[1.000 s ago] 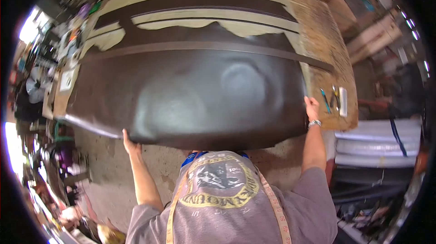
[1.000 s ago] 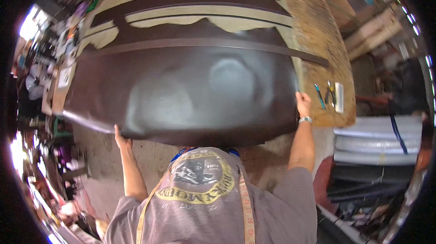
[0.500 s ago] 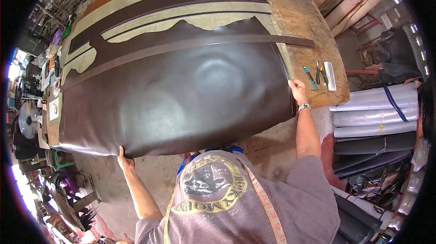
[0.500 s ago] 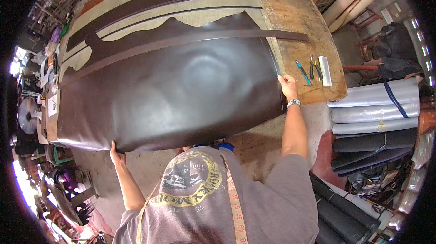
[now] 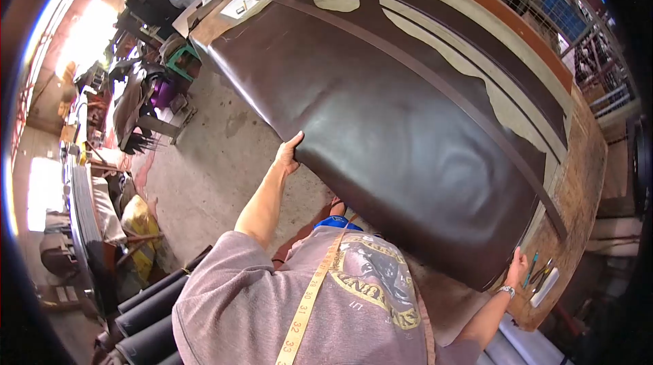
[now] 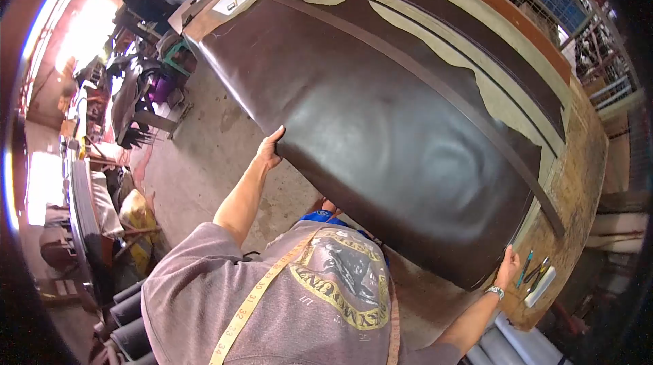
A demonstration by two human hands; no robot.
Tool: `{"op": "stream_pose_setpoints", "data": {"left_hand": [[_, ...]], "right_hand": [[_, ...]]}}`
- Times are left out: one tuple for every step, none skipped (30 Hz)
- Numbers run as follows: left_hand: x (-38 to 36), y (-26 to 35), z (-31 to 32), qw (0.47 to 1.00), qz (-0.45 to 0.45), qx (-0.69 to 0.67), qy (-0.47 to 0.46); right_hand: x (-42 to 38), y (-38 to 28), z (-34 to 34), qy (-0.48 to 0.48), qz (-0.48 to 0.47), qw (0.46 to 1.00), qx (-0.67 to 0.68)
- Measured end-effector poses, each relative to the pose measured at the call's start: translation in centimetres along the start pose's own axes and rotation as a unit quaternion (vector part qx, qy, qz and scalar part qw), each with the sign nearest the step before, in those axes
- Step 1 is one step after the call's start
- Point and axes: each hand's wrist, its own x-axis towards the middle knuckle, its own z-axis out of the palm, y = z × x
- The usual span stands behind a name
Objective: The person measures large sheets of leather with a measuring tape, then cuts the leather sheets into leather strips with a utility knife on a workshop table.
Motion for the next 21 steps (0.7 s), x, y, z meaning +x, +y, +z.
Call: {"op": "stream_pose_setpoints", "data": {"left_hand": [[-0.7, -0.7, 0.5, 1.0, 0.012, 0.022, 0.007], [-1.5, -1.1, 0.9, 0.998, 0.023, 0.047, 0.017], [-2.9, -1.4, 2.0, 0.997, 0.023, 0.071, 0.033], [-3.1, -1.6, 1.4, 0.995, 0.009, 0.093, 0.038], [-3.3, -1.4, 0.8, 0.992, -0.008, 0.117, 0.039], [-3.3, -1.3, 0.0, 0.989, -0.028, 0.143, 0.036], [-2.4, -1.4, -1.3, 0.985, -0.014, 0.167, 0.029], [-3.4, -0.8, -0.5, 0.988, -0.001, 0.155, 0.018], [-2.8, -0.5, -1.7, 0.984, 0.001, 0.176, 0.028], [-3.8, 0.3, -0.5, 0.984, 0.01, 0.178, 0.023], [-3.6, 0.2, -0.9, 0.986, 0.016, 0.168, -0.005], [-3.6, 0.3, -0.9, 0.985, 0.016, 0.17, -0.009], [-3.0, 0.1, -1.4, 0.988, 0.022, 0.154, -0.011], [-2.2, -0.1, -2.2, 0.989, 0.016, 0.146, -0.028], [-2.3, -0.3, -2.0, 0.989, 0.02, 0.146, -0.012], [-2.2, -0.5, -1.9, 0.988, 0.019, 0.149, -0.019], [-2.2, -0.5, -2.1, 0.988, 0.021, 0.152, -0.022], [-2.3, -0.3, -2.2, 0.987, 0.025, 0.154, -0.023], [-2.3, -0.3, -2.2, 0.987, 0.029, 0.157, -0.035], [-2.2, 0.0, -2.0, 0.986, 0.032, 0.158, -0.029], [-2.2, 0.1, -2.0, 0.986, 0.03, 0.16, -0.025]], "right_hand": [[0.2, -0.4, 0.0, -0.009, 0.013, 0.999, -0.029], [0.7, -0.4, 0.5, -0.013, 0.001, 1.0, -0.016], [1.3, 0.8, 1.1, -0.015, -0.007, 1.0, -0.003], [1.0, 1.3, 1.2, -0.013, -0.012, 1.0, 0.008], [1.0, 1.8, 1.2, 0.002, -0.022, 1.0, 0.007], [1.4, 2.4, 1.6, 0.005, -0.037, 0.999, 0.017], [1.9, 3.1, 1.7, 0.016, -0.05, 0.998, 0.026], [2.3, 3.2, 1.3, -0.032, -0.043, 0.998, 0.02], [1.3, 1.1, 1.5, -0.032, 0.01, 0.999, 0.01], [-0.1, -1.4, 1.8, -0.016, 0.03, 0.999, 0.022], [0.9, 1.5, 2.4, 0.042, 0.024, 0.998, 0.031], [1.0, 2.9, 2.5, 0.085, -0.007, 0.996, 0.018], [1.1, 3.1, 1.6, 0.036, -0.029, 0.999, -0.025], [0.8, 2.9, 1.8, 0.044, -0.04, 0.998, 0.006], [0.8, 3.1, 1.9, 0.042, -0.03, 0.999, 0.013], [0.5, 3.0, 1.5, 0.038, -0.023, 0.999, 0.024], [0.5, 2.8, 1.6, 0.03, -0.018, 0.999, 0.037], [0.2, 2.2, 1.8, 0.019, -0.013, 0.998, 0.05], [0.0, 1.7, 1.6, 0.014, 0.01, 0.999, 0.029], [0.0, 1.2, 1.8, 0.013, 0.001, 0.999, 0.041], [-0.1, 1.1, 1.8, 0.014, -0.004, 0.999, 0.05]]}}
